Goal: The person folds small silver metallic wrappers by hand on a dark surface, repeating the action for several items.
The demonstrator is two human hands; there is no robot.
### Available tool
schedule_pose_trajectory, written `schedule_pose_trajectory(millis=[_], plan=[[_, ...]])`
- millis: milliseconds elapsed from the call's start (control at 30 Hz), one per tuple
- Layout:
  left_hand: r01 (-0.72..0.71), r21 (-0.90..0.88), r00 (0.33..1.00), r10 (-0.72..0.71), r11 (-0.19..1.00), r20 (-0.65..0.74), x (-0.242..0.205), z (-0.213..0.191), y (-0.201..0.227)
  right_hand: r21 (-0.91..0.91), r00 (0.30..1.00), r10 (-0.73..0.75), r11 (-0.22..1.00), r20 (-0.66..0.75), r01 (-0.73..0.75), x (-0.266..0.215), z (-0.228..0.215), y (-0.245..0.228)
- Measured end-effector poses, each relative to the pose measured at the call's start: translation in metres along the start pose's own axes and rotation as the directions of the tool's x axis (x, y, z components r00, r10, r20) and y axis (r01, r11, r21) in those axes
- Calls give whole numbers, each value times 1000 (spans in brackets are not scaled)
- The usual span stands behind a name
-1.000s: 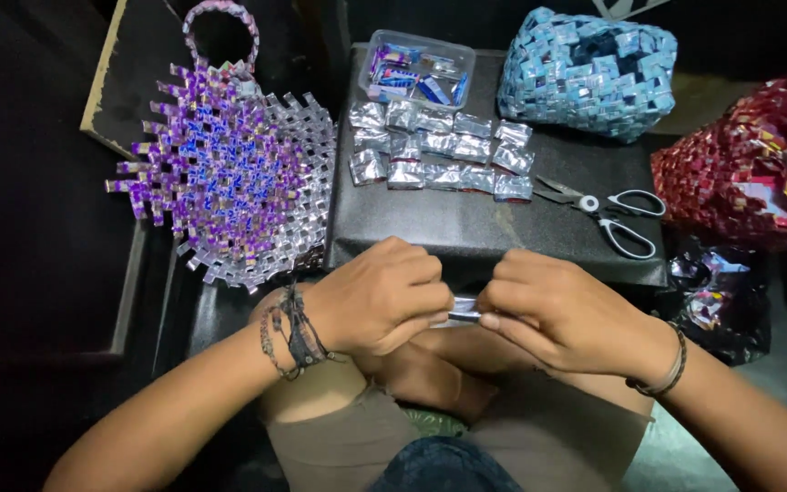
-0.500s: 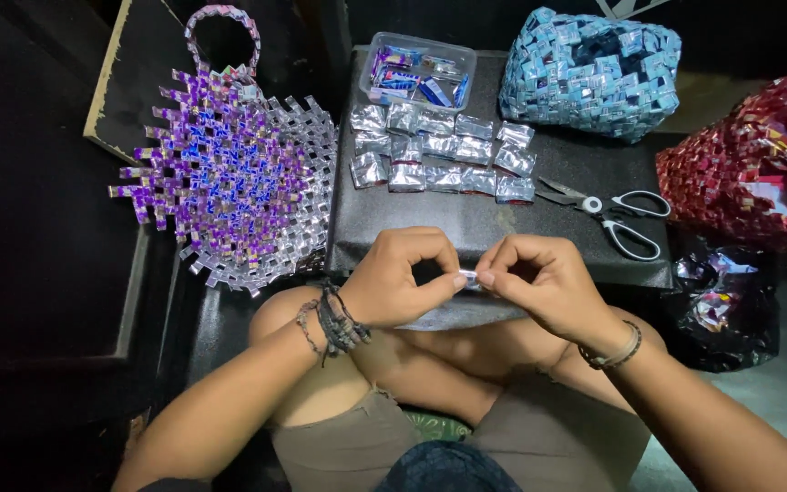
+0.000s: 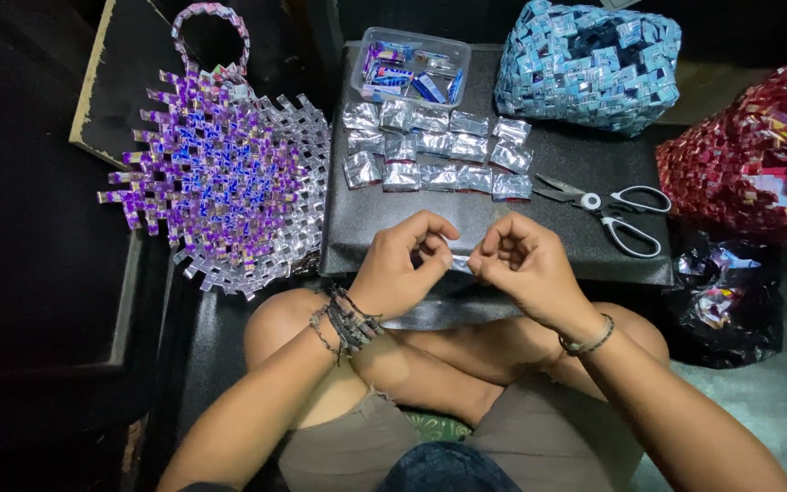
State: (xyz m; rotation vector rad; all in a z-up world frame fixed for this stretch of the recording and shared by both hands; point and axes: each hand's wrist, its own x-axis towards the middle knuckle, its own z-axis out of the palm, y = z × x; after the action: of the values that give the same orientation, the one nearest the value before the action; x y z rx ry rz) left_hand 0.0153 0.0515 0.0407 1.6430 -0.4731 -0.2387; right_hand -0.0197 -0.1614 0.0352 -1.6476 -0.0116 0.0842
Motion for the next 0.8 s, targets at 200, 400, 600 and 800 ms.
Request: schedule_pose_trajectory(millis=[200,400,600,800], plan=[[217,-277,970,-238,936,-44,-2,21,-59,38,1000,10,999,-13,-9,18,2,30],[241,-308,949,-290,920,-124,9,20,-91,246,994,108,964,-14,-101,33,2,63],[258,-307,929,-323,916,-182,13,16,-118,202,988,149,970,-42,-137,32,20,79],[246,-332,925,-322,911,-200,16,12,-121,229,979,162,965,-127,-131,43,37,86]])
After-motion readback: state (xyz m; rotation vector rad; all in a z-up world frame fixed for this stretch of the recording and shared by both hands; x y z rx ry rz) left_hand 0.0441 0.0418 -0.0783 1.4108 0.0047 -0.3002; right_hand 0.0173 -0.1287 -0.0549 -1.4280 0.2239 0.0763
